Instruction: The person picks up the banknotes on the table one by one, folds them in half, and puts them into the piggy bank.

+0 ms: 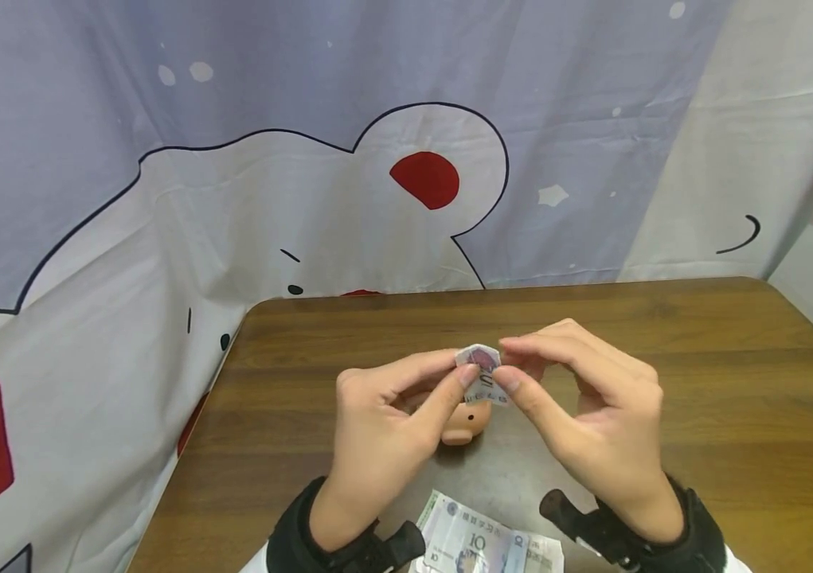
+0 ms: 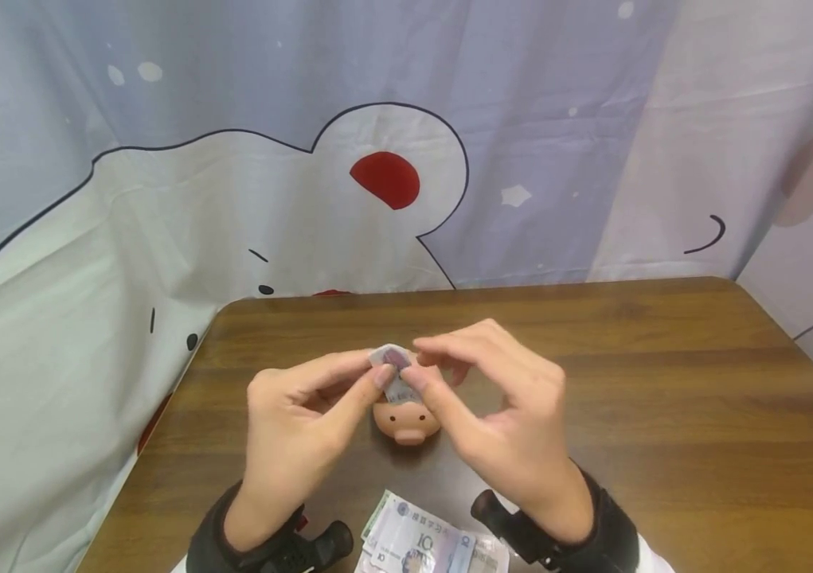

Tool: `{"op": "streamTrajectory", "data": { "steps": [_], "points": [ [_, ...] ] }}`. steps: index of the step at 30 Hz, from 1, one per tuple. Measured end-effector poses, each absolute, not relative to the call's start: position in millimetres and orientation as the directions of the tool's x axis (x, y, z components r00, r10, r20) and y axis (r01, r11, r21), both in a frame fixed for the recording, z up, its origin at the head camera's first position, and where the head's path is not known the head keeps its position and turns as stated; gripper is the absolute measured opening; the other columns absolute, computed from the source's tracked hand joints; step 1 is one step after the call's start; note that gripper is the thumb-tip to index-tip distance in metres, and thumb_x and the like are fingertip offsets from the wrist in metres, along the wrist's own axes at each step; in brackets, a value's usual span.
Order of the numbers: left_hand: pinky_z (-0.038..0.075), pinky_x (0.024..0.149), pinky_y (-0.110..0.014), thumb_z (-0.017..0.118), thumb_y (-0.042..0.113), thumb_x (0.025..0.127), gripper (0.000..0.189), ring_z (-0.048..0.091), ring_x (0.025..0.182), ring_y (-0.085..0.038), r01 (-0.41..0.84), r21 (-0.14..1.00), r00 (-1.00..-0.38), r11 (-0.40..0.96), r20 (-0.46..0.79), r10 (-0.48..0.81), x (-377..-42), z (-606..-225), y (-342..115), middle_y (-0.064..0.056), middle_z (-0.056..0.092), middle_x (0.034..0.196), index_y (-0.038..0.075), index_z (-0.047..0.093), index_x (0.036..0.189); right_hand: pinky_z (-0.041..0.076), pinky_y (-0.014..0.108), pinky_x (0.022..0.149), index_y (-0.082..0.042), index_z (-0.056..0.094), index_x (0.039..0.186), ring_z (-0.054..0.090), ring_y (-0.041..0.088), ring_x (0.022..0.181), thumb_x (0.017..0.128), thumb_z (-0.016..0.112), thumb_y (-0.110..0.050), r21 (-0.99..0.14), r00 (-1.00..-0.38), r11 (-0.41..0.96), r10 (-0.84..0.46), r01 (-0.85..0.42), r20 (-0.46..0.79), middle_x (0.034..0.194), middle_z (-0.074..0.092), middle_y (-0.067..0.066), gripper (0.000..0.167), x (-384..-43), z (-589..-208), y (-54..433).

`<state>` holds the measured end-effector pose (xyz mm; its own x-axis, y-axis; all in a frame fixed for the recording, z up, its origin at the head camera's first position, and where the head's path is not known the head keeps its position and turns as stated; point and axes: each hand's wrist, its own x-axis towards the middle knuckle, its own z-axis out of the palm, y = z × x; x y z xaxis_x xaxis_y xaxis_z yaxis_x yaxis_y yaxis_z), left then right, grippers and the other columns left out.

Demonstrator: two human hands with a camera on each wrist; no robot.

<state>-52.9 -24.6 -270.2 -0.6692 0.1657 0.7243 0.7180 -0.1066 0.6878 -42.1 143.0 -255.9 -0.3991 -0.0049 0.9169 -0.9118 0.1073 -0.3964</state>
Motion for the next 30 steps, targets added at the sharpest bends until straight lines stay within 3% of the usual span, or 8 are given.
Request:
{"op": "streamTrajectory", "data": {
  "steps": [4,10,13,21,28,30],
  "points": [
    [0.059,0.056,-0.030,0.071,-0.001,0.087,0.013,0.073,0.070,-0.019,0.669,0.722,-0.683,-0.178,0.691,0.237,-49.7,-270.2,-24.2,-0.015,0.073,0.088,-0.006,0.073,0.099,0.053,0.020,0.069,0.013,0.069,0.091,0.063,0.018,0.074,0.079,0.067,0.020,-0.516,-0.515,-0.043,-0.029,-0.856,0.857,0.082,0.069,0.018,0.014,-40.5,-257.4,148.6],
    [0.058,0.053,-0.034,0.072,0.002,0.086,0.015,0.073,0.069,-0.019,0.580,0.785,-0.750,-0.219,0.619,0.231,-48.4,-271.3,-24.7,-0.018,0.072,0.090,-0.008,0.072,0.098,0.056,0.022,0.067,0.012,0.069,0.092,0.066,0.018,0.073,0.078,0.065,0.024,-0.629,-0.629,-0.034,-0.024,-0.776,0.777,0.082,0.069,0.018,0.019,-40.8,-262.7,153.0],
    [0.058,0.052,-0.033,0.074,0.004,0.086,0.014,0.072,0.068,-0.018,0.601,0.781,-0.758,-0.169,0.624,0.189,-49.9,-271.0,-25.9,-0.016,0.073,0.087,-0.006,0.074,0.096,0.056,0.023,0.069,0.009,0.071,0.093,0.066,0.019,0.075,0.077,0.067,0.023,-0.673,-0.671,-0.017,-0.062,-0.740,0.739,0.083,0.070,0.017,0.021,-40.2,-262.9,155.9],
    [0.057,0.047,-0.036,0.071,-0.002,0.086,0.014,0.072,0.063,-0.023,0.539,0.794,-0.775,-0.281,0.598,0.204,-49.1,-268.8,-27.5,-0.023,0.072,0.085,-0.011,0.071,0.098,0.053,0.022,0.067,0.005,0.072,0.089,0.064,0.018,0.074,0.076,0.070,0.022,-0.651,-0.647,0.003,-0.114,-0.759,0.754,0.080,0.069,0.015,0.022,-40.3,-265.5,157.6],
    [0.057,0.051,-0.030,0.075,0.007,0.086,0.010,0.070,0.063,-0.015,0.661,0.747,-0.740,-0.075,0.665,0.099,-53.2,-268.6,-29.5,-0.010,0.074,0.081,-0.001,0.075,0.091,0.051,0.021,0.061,-0.001,0.075,0.089,0.062,0.014,0.067,0.076,0.075,0.014,-0.668,-0.668,0.062,-0.156,-0.742,0.728,0.077,0.071,0.011,0.020,-39.6,-264.6,158.4],
    [0.056,0.050,-0.028,0.075,0.007,0.085,0.009,0.069,0.062,-0.014,0.667,0.742,-0.736,-0.070,0.671,0.091,-53.8,-268.3,-30.1,-0.010,0.074,0.080,-0.001,0.075,0.091,0.050,0.021,0.060,-0.003,0.075,0.088,0.062,0.014,0.066,0.076,0.076,0.012,-0.660,-0.663,0.077,-0.168,-0.747,0.730,0.077,0.071,0.011,0.019,-39.8,-265.2,158.3]
  ]
}}
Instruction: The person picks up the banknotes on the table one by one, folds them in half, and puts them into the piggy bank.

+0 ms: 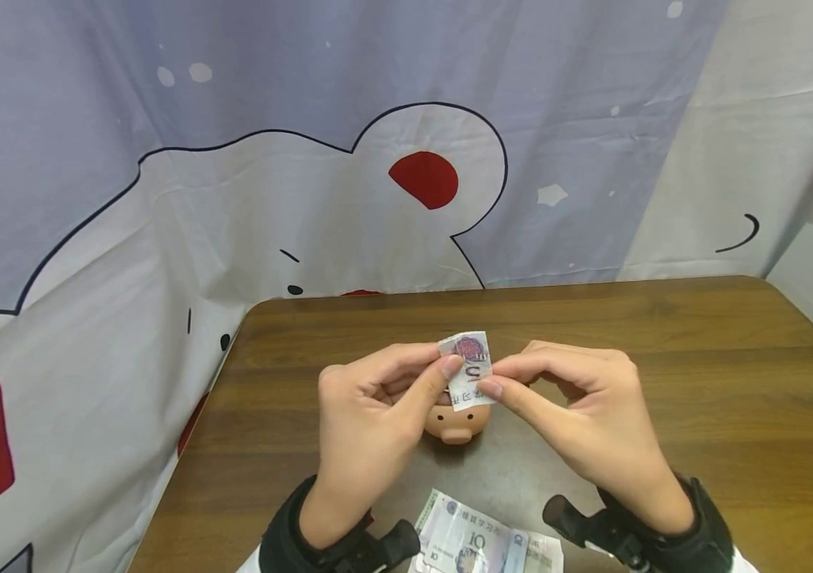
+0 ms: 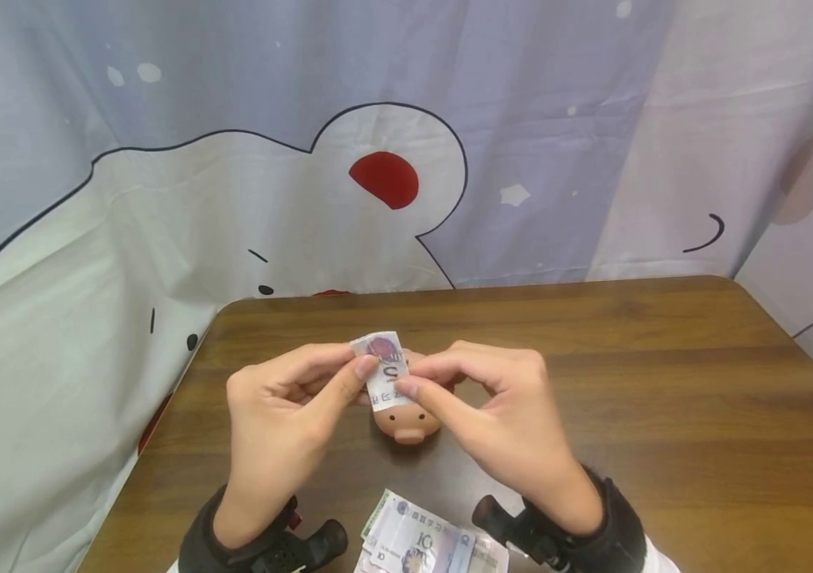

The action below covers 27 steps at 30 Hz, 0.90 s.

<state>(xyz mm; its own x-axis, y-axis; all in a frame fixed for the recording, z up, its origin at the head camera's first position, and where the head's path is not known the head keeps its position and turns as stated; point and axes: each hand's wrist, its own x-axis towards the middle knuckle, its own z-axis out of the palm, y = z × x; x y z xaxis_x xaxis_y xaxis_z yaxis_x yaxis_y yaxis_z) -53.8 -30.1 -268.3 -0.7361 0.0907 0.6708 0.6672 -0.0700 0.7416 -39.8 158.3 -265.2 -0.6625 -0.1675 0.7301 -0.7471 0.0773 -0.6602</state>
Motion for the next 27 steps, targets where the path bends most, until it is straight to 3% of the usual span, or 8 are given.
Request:
{"op": "streamTrajectory", "data": {
  "steps": [5,9,16,19,22,27],
  "points": [
    [0.055,0.050,-0.026,0.075,0.005,0.085,0.009,0.069,0.061,-0.015,0.686,0.724,-0.721,-0.066,0.690,0.069,-54.3,-267.9,-30.3,-0.010,0.074,0.080,-0.001,0.075,0.091,0.051,0.021,0.061,-0.005,0.075,0.089,0.063,0.013,0.066,0.075,0.078,0.012,-0.663,-0.669,0.102,-0.195,-0.741,0.718,0.077,0.071,0.008,0.022,-39.4,-265.8,158.8],
    [0.057,0.053,-0.029,0.075,0.003,0.084,0.009,0.070,0.062,-0.017,0.693,0.717,-0.717,-0.076,0.696,0.040,-54.4,-267.2,-30.8,-0.012,0.074,0.080,-0.003,0.074,0.091,0.054,0.023,0.063,-0.006,0.076,0.091,0.065,0.014,0.069,0.075,0.077,0.011,-0.696,-0.709,0.146,-0.225,-0.703,0.669,0.080,0.072,0.006,0.023,-37.7,-265.2,158.9],
    [0.058,0.053,-0.031,0.076,0.004,0.084,0.009,0.070,0.062,-0.018,0.672,0.738,-0.737,-0.069,0.675,0.035,-54.6,-266.4,-33.4,-0.012,0.073,0.080,-0.003,0.074,0.090,0.058,0.029,0.069,-0.005,0.075,0.100,0.068,0.022,0.079,0.088,0.067,0.006,-0.840,-0.846,0.139,-0.196,-0.524,0.496,0.091,0.073,0.008,0.018,-32.6,-260.2,163.4],
    [0.058,0.053,-0.032,0.076,0.004,0.084,0.009,0.070,0.061,-0.018,0.660,0.748,-0.746,-0.075,0.664,0.052,-53.7,-266.6,-33.7,-0.012,0.073,0.079,-0.002,0.074,0.090,0.058,0.032,0.068,-0.004,0.074,0.102,0.067,0.023,0.077,0.092,0.063,0.003,-0.864,-0.873,0.150,-0.178,-0.480,0.454,0.091,0.073,0.010,0.017,-31.7,-257.8,164.4],
    [0.058,0.053,-0.033,0.075,0.005,0.085,0.009,0.070,0.061,-0.017,0.658,0.749,-0.746,-0.079,0.662,0.072,-53.0,-266.7,-33.6,-0.012,0.073,0.079,-0.002,0.074,0.090,0.057,0.033,0.068,-0.004,0.074,0.104,0.066,0.023,0.076,0.094,0.060,0.003,-0.869,-0.874,0.133,-0.180,-0.476,0.451,0.090,0.073,0.010,0.018,-31.5,-257.8,164.0],
    [0.059,0.058,-0.034,0.075,0.003,0.085,0.010,0.071,0.067,-0.019,0.678,0.729,-0.723,-0.096,0.684,0.093,-52.8,-266.2,-32.4,-0.011,0.074,0.084,-0.003,0.075,0.092,0.057,0.030,0.068,0.000,0.072,0.104,0.066,0.024,0.080,0.087,0.066,0.011,-0.835,-0.821,0.024,-0.205,-0.549,0.533,0.094,0.071,0.015,0.021,-32.8,-262.3,160.2]
  ]
}}
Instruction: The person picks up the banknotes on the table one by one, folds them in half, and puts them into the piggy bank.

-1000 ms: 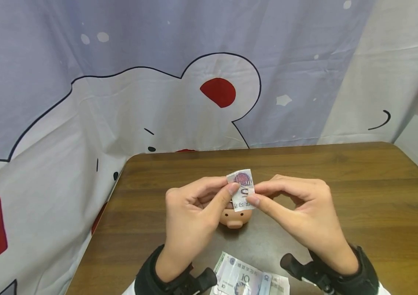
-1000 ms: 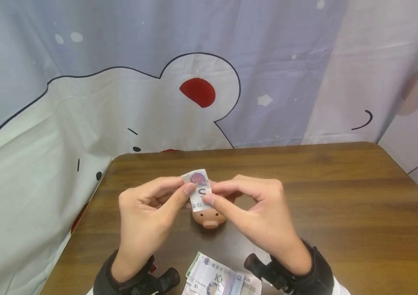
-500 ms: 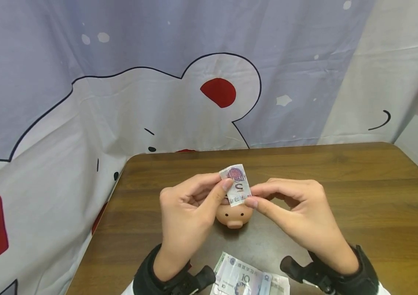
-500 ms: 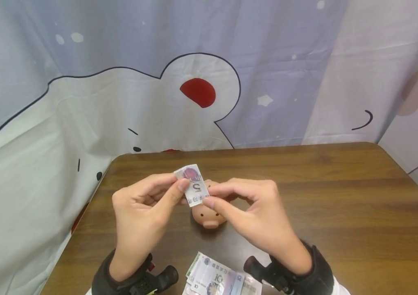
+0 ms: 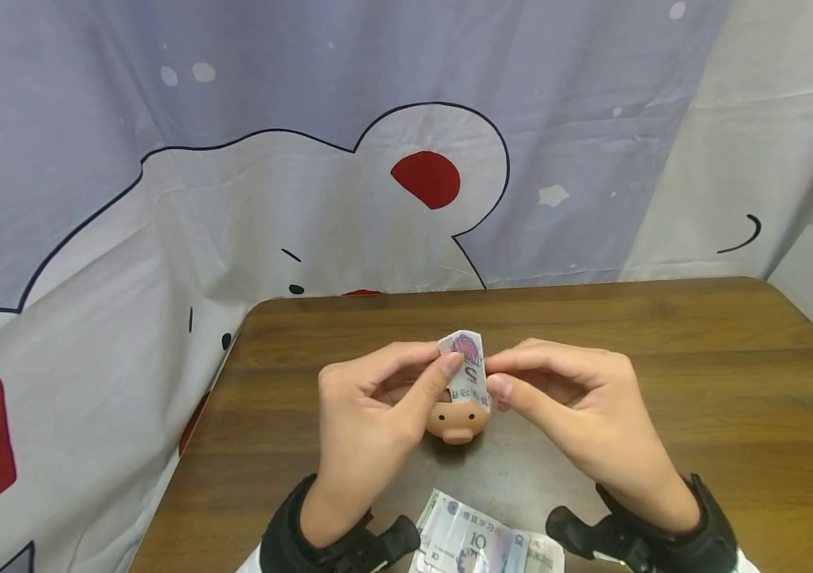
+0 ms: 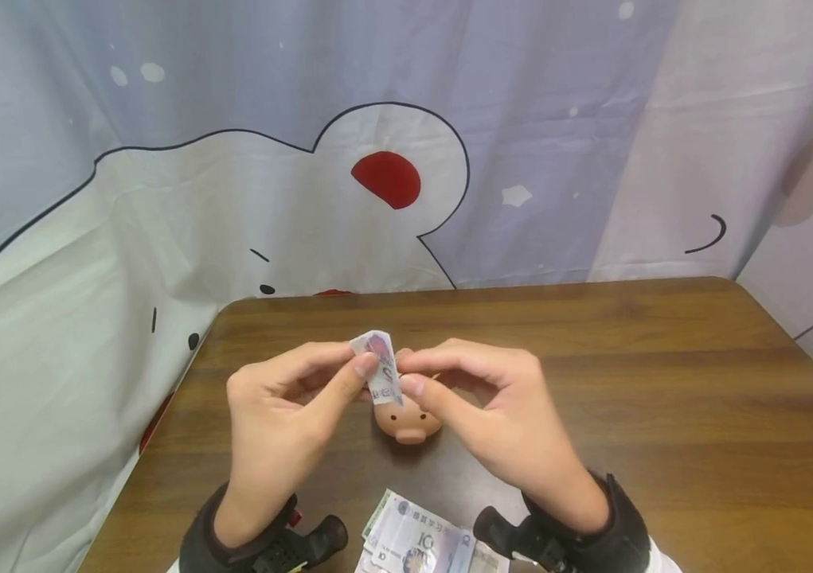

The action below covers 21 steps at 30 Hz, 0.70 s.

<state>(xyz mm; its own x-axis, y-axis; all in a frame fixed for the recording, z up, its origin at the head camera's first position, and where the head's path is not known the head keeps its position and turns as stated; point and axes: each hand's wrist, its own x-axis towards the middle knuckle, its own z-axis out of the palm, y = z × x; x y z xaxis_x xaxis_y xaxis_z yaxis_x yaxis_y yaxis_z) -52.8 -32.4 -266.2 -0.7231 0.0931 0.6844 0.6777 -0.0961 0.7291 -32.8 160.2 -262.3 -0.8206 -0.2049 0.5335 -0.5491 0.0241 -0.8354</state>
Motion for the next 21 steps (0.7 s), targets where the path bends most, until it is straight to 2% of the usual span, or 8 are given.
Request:
{"op": "streamTrajectory", "data": {
  "steps": [5,11,15,21],
  "points": [
    [0.060,0.061,-0.033,0.074,0.001,0.084,0.013,0.070,0.076,-0.018,0.704,0.701,-0.685,-0.112,0.712,0.151,-51.2,-264.8,-31.3,-0.009,0.072,0.089,-0.004,0.076,0.097,0.057,0.028,0.072,0.002,0.070,0.103,0.065,0.023,0.080,0.076,0.074,0.017,-0.776,-0.762,-0.005,-0.188,-0.630,0.620,0.095,0.069,0.017,0.032,-35.2,-267.4,155.4],
    [0.060,0.065,-0.035,0.071,0.003,0.088,0.015,0.068,0.079,-0.018,0.626,0.768,-0.729,-0.132,0.637,0.251,-51.3,-266.4,-33.2,-0.008,0.070,0.092,-0.003,0.075,0.101,0.056,0.025,0.067,0.002,0.069,0.098,0.064,0.017,0.072,0.068,0.077,0.021,-0.687,-0.681,0.006,-0.143,-0.727,0.719,0.088,0.070,0.014,0.036,-39.0,-271.1,153.3],
    [0.060,0.068,-0.038,0.066,0.000,0.091,0.017,0.068,0.085,-0.021,0.596,0.781,-0.716,-0.189,0.623,0.315,-51.0,-265.8,-34.0,-0.011,0.068,0.097,-0.004,0.073,0.106,0.055,0.024,0.066,0.003,0.070,0.097,0.064,0.017,0.070,0.067,0.077,0.022,-0.670,-0.667,0.015,-0.109,-0.742,0.737,0.087,0.071,0.014,0.036,-40.5,-270.3,153.5],
    [0.060,0.066,-0.034,0.071,0.003,0.088,0.013,0.070,0.081,-0.019,0.638,0.753,-0.704,-0.163,0.656,0.273,-50.3,-265.7,-30.5,-0.010,0.072,0.094,-0.003,0.074,0.099,0.056,0.026,0.070,0.012,0.067,0.098,0.065,0.022,0.078,0.072,0.069,0.026,-0.677,-0.668,-0.094,-0.107,-0.730,0.736,0.091,0.068,0.021,0.030,-36.6,-265.9,154.1]
  ]
}}
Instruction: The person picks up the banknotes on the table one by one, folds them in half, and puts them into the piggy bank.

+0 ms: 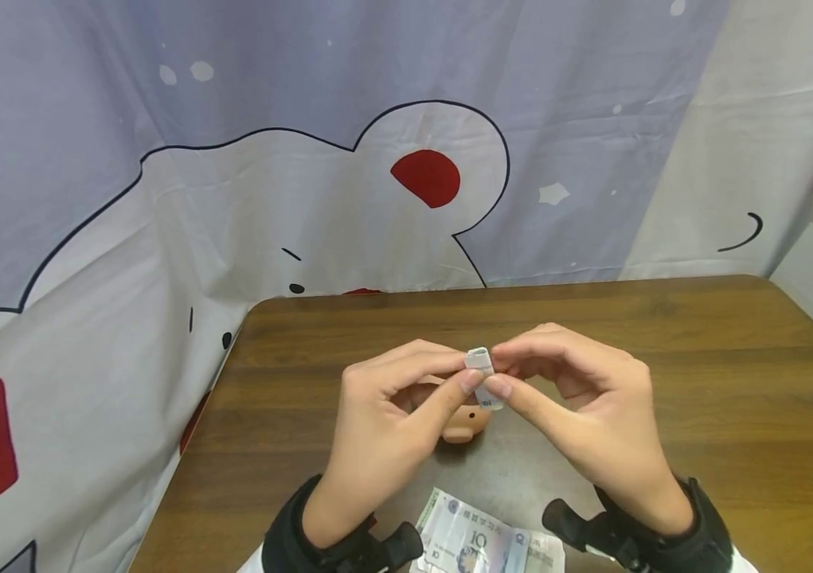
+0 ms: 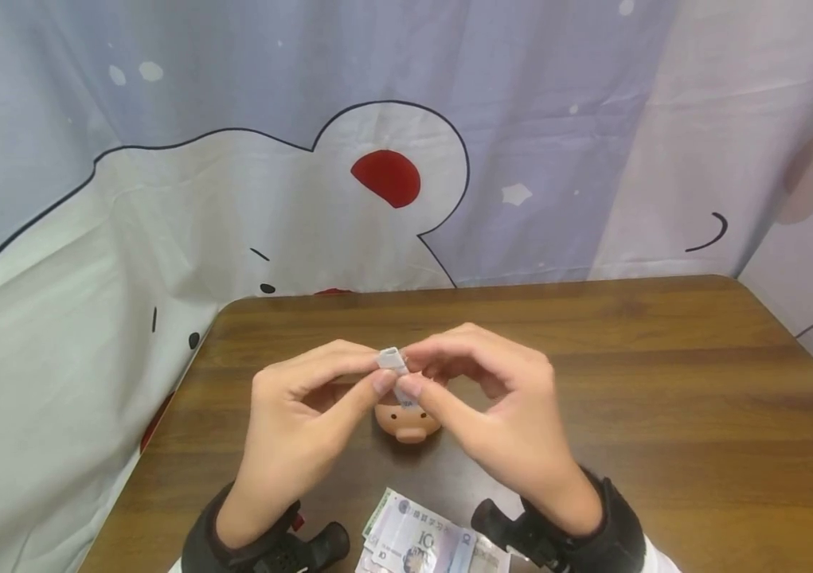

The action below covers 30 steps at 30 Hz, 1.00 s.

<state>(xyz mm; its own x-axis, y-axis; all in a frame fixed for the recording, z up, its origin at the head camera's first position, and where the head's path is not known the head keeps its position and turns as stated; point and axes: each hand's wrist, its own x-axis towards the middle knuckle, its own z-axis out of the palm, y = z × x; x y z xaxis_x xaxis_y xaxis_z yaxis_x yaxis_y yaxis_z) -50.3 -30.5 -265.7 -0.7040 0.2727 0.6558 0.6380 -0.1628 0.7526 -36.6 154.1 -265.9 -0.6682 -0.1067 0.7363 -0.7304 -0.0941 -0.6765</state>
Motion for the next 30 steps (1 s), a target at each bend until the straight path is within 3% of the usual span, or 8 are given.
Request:
{"op": "streamTrajectory", "data": {
  "steps": [6,15,22,30],
  "points": [
    [0.060,0.064,-0.029,0.075,0.001,0.084,0.010,0.071,0.080,-0.015,0.741,0.666,-0.631,-0.081,0.733,0.255,-50.5,-266.2,-29.3,-0.010,0.074,0.092,-0.002,0.075,0.093,0.056,0.027,0.068,0.013,0.068,0.100,0.065,0.026,0.080,0.081,0.063,0.022,-0.742,-0.730,-0.139,-0.132,-0.656,0.671,0.092,0.068,0.022,0.022,-33.4,-263.4,157.1],
    [0.056,0.055,-0.021,0.077,-0.002,0.081,0.009,0.067,0.068,-0.010,0.795,0.606,-0.581,-0.040,0.778,0.238,-49.3,-266.9,-28.1,-0.011,0.073,0.087,-0.003,0.075,0.090,0.056,0.024,0.068,0.009,0.067,0.096,0.063,0.020,0.076,0.081,0.060,0.025,-0.666,-0.653,-0.109,-0.135,-0.738,0.746,0.088,0.066,0.018,0.023,-36.5,-267.8,151.7],
    [0.059,0.058,-0.027,0.075,-0.006,0.081,0.009,0.071,0.070,-0.017,0.783,0.614,-0.590,-0.098,0.783,0.197,-48.9,-265.2,-28.3,-0.015,0.073,0.087,-0.006,0.074,0.089,0.055,0.025,0.068,0.010,0.069,0.097,0.063,0.024,0.079,0.082,0.065,0.019,-0.705,-0.693,-0.102,-0.135,-0.702,0.709,0.089,0.068,0.019,0.018,-34.9,-265.7,154.0],
    [0.059,0.061,-0.028,0.076,-0.002,0.081,0.008,0.071,0.068,-0.015,0.783,0.621,-0.607,-0.039,0.776,0.171,-50.8,-266.5,-29.7,-0.012,0.073,0.085,-0.003,0.075,0.090,0.053,0.020,0.073,0.005,0.065,0.097,0.062,0.016,0.082,0.089,0.064,0.008,-0.544,-0.550,0.087,-0.187,-0.834,0.814,0.090,0.065,0.012,0.009,-40.6,-270.5,146.7]
  ]
}}
